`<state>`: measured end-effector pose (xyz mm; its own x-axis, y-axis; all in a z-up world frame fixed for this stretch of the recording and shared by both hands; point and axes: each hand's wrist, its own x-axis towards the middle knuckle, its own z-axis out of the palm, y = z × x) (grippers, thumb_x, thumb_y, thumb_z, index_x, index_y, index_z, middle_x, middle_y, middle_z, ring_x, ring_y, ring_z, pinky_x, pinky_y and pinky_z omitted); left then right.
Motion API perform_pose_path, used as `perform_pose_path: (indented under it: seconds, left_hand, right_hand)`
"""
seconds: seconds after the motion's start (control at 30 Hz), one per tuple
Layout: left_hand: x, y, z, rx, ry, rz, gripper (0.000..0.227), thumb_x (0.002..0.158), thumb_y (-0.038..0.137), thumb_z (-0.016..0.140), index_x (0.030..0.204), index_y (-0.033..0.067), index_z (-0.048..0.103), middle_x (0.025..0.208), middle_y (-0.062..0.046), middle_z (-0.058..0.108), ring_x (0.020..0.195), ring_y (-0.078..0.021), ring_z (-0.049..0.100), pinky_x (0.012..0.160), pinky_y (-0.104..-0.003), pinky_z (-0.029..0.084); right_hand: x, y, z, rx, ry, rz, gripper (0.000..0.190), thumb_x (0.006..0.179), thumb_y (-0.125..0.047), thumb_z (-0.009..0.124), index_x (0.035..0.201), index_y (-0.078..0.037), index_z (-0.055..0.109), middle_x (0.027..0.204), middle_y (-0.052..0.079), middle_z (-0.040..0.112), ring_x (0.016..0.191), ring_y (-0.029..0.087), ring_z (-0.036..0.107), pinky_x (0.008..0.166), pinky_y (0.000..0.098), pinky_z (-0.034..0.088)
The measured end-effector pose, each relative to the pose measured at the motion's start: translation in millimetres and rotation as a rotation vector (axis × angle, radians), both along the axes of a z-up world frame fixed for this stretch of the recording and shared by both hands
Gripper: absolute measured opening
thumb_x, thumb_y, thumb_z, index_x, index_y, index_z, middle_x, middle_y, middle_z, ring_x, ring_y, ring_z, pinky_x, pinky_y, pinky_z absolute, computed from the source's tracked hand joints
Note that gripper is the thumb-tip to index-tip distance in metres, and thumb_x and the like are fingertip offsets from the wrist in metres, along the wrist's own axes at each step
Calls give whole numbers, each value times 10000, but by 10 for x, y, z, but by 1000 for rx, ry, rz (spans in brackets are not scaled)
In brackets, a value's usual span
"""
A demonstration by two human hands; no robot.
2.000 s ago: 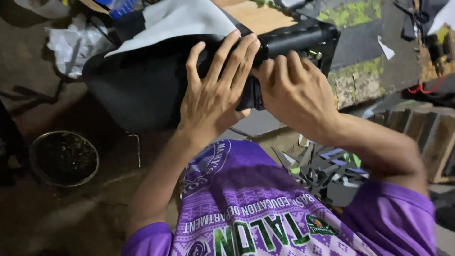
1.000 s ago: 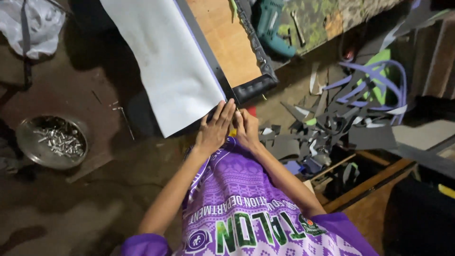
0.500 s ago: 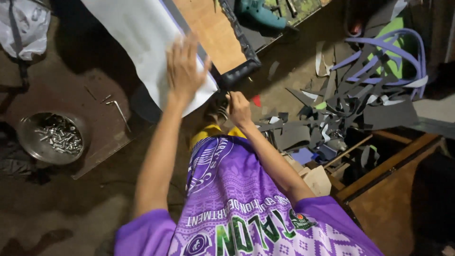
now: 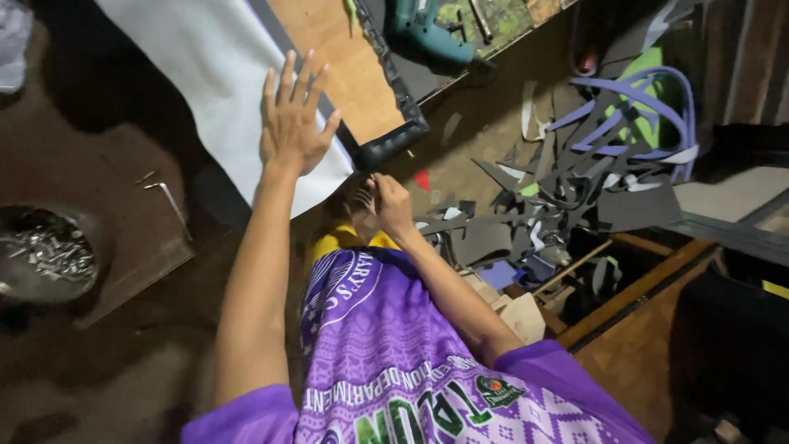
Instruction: The person assembles a black upholstered chair by attaching a white fabric cover to the frame. They use a screwdriver to tighten screws into the chair's frame, securing the fabric in place. The person repeatedly adjusts the fabric and checks the alignment of the components.
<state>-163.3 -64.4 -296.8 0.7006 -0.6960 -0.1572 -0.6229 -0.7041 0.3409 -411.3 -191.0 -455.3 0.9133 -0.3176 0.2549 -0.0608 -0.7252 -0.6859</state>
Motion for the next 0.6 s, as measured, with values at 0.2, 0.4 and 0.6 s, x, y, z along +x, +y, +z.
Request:
perform_pose_path:
  seconds: [0.2, 0.4, 0.6]
  left_hand:
    - [22, -22, -40, -20, -3, 13, 777, 1158, 509, 471, 1839, 179, 293, 1915, -93, 146, 1758, -348, 84, 1403, -602, 20]
    - [33, -30, -144, -25, -12, 27, 791, 1129, 528, 466, 1828, 190, 312, 1912, -85, 166, 1759, -341, 112, 1401, -610, 34]
    - [24, -27, -197, 4, -64, 29, 785, 1128, 557, 462, 1817, 203, 338, 1907, -61, 213, 1753, -323, 149, 1400, -596, 75]
  right_hand:
    - [39, -49, -219, 2074, 274, -76, 300, 1178, -322, 595, 1046, -59, 651, 674, -62, 369, 519, 31, 286, 471, 207, 229]
    - [409, -2009, -141, 338, 534, 230, 152, 836, -56, 770, 867, -145, 890, 1036, 41, 833, 950, 172, 778, 959, 345, 599]
    - [1996, -3825, -996, -118, 25, -479, 156, 918, -173, 759, 1020, -209, 872, 862, 34, 858, 821, 288, 818, 773, 422, 593]
